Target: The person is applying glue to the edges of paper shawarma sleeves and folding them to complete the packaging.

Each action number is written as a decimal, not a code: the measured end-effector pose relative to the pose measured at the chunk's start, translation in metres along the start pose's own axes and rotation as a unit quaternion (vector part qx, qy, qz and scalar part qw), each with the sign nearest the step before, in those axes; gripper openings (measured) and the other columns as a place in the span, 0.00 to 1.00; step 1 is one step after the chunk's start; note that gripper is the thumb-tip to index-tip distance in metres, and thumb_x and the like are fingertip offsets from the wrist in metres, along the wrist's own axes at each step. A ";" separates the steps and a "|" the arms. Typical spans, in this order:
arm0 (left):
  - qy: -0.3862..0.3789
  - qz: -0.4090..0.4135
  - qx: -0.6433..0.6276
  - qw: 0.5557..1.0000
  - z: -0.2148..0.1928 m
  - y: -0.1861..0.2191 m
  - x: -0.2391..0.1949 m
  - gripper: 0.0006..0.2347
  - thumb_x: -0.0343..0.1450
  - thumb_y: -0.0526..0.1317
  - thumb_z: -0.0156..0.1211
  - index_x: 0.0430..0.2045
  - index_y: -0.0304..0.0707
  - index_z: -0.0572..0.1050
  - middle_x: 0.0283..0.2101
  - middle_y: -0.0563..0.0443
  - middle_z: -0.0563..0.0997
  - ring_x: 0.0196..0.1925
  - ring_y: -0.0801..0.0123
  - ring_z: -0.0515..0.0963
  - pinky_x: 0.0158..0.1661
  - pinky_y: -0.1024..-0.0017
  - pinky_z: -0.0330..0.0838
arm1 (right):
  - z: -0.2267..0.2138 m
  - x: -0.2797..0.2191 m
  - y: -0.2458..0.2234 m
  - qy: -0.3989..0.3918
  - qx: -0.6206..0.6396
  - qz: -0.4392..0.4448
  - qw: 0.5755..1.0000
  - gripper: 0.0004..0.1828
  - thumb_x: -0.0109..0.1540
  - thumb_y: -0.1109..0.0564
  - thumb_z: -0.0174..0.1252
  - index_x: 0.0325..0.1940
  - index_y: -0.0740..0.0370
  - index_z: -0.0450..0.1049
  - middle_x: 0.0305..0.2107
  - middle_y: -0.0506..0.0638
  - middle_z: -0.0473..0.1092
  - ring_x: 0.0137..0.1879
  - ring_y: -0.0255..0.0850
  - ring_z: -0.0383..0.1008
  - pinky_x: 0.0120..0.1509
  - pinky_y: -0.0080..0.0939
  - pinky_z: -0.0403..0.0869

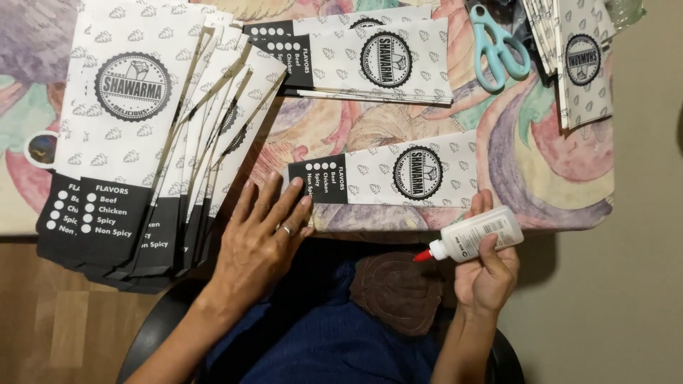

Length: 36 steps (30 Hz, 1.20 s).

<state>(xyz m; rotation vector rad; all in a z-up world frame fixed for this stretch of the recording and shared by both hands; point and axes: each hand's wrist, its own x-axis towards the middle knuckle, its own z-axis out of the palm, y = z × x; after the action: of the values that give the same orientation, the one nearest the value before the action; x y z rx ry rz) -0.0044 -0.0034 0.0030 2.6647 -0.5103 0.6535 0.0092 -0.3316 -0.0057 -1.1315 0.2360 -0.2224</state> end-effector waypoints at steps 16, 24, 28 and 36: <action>0.084 0.087 -0.079 0.990 0.038 0.039 0.025 0.15 0.74 0.41 0.59 0.51 0.28 0.77 0.54 0.29 0.79 0.60 0.38 0.77 0.60 0.44 0.68 | -0.051 0.018 -0.001 -0.001 -0.034 -0.030 0.999 0.32 0.68 0.50 0.50 0.73 0.65 0.54 0.75 0.59 0.54 0.81 0.45 0.55 0.86 0.49 0.60; 0.086 0.023 -0.195 0.977 -0.005 0.026 0.024 0.05 0.74 0.29 0.52 0.38 0.38 0.75 0.25 0.49 0.71 0.24 0.58 0.71 0.26 0.61 0.64 | -0.048 0.017 -0.012 0.028 -0.008 -0.029 0.999 0.41 0.63 0.48 0.62 0.72 0.77 0.57 0.69 0.62 0.63 0.75 0.45 0.66 0.86 0.57 0.62; 0.117 -0.013 0.079 0.990 -0.039 -0.050 0.008 0.08 0.75 0.36 0.64 0.44 0.30 0.76 0.30 0.43 0.73 0.21 0.59 0.68 0.21 0.62 0.58 | -0.068 0.023 -0.003 0.010 0.223 -0.041 0.974 0.47 0.62 0.70 0.77 0.72 0.90 0.52 0.69 0.82 0.59 0.74 0.66 0.68 0.77 0.66 0.69; 0.025 -0.325 0.325 0.888 -0.082 -0.120 0.005 0.14 0.75 0.37 0.71 0.49 0.25 0.77 0.42 0.38 0.76 0.45 0.53 0.73 0.34 0.64 0.78 | -0.045 0.018 -0.008 0.046 0.038 -0.021 0.998 0.42 0.59 0.48 0.66 0.71 0.73 0.61 0.68 0.58 0.65 0.73 0.41 0.68 0.85 0.47 0.64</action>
<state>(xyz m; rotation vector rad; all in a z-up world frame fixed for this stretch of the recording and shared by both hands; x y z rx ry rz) 0.0195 0.1337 0.0445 3.1088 0.7412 0.7566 0.0123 -0.3791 -0.0181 -1.0520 0.2841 -0.3189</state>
